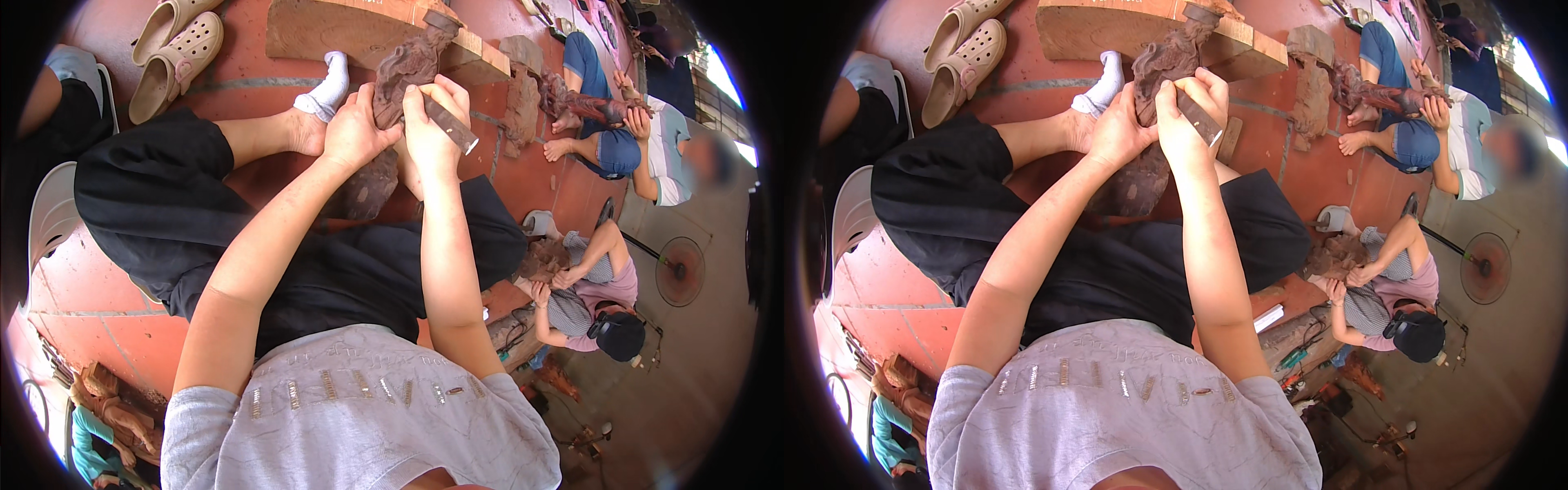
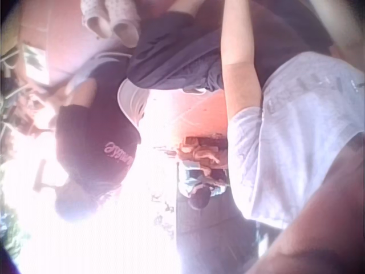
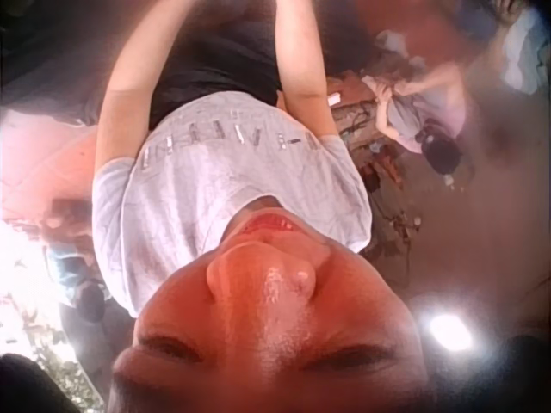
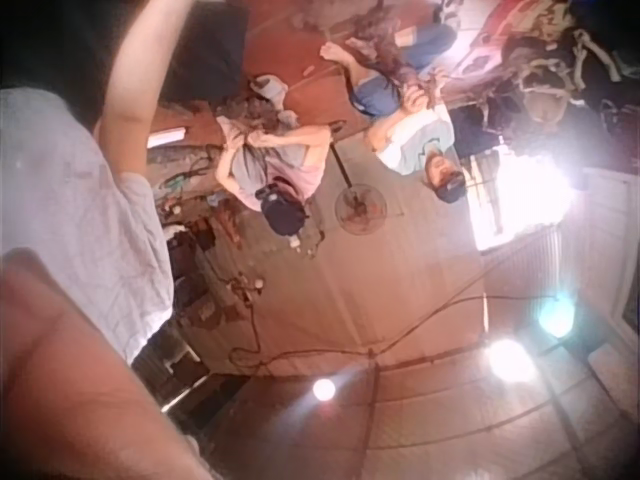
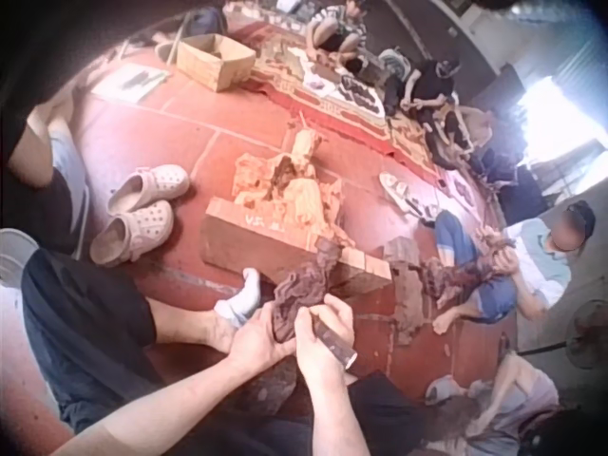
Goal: The person is carving a piece of wood using a chisel. They hold the wood steady with one hand while using the chisel with the other to shape and refine the surface. The person occasionally adjusts their grip and the position of the wood to access different areas.
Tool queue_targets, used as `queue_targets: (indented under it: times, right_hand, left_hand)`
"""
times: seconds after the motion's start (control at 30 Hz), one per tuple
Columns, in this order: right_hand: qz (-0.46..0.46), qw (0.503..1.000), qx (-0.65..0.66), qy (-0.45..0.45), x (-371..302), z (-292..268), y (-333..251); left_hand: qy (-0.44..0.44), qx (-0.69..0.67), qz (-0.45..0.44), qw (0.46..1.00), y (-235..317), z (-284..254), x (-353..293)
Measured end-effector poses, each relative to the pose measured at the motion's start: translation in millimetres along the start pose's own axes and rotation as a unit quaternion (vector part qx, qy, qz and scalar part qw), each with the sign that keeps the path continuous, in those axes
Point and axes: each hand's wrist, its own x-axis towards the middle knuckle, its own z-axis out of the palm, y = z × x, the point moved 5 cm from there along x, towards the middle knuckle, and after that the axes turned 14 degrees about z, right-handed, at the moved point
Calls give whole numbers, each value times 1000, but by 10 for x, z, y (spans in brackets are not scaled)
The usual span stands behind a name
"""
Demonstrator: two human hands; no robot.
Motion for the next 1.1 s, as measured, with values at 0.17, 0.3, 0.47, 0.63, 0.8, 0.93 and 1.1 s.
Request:
queue_targets:
  times: [0.17, 0.3, 0.47, 0.63, 0.8, 0.93, 1.1]
  right_hand:
    - [22, 999, 12, -33, 123, -61, 139]
    - [-15, 1000, 14, 2, 7, -7, 29]
    - [-83, 996, -9, 14, -3, -12, -44]
    - [-48, 999, 2, 8, 27, -39, -8]
    - [-47, 999, -4, -2, 92, -30, 39]
    - [-75, 997, -8, 11, 17, -20, 3]
    - [-77, 997, -10, 12, 59, -32, -43]
  left_hand:
    - [-2, -1, -6, 1000, 14, -15, -6]
    - [7, -2, 4, 1000, 27, -14, -9]
    - [12, -3, -3, 1000, 35, -23, -15]
    - [4, -1, -9, 1000, 32, -18, -8]
    - [11, 3, 0, 1000, 9, -7, -2]
    - [0, 2, -8, 1000, 17, -13, -21]
    - [4, 9, -5, 1000, 8, -8, 9]
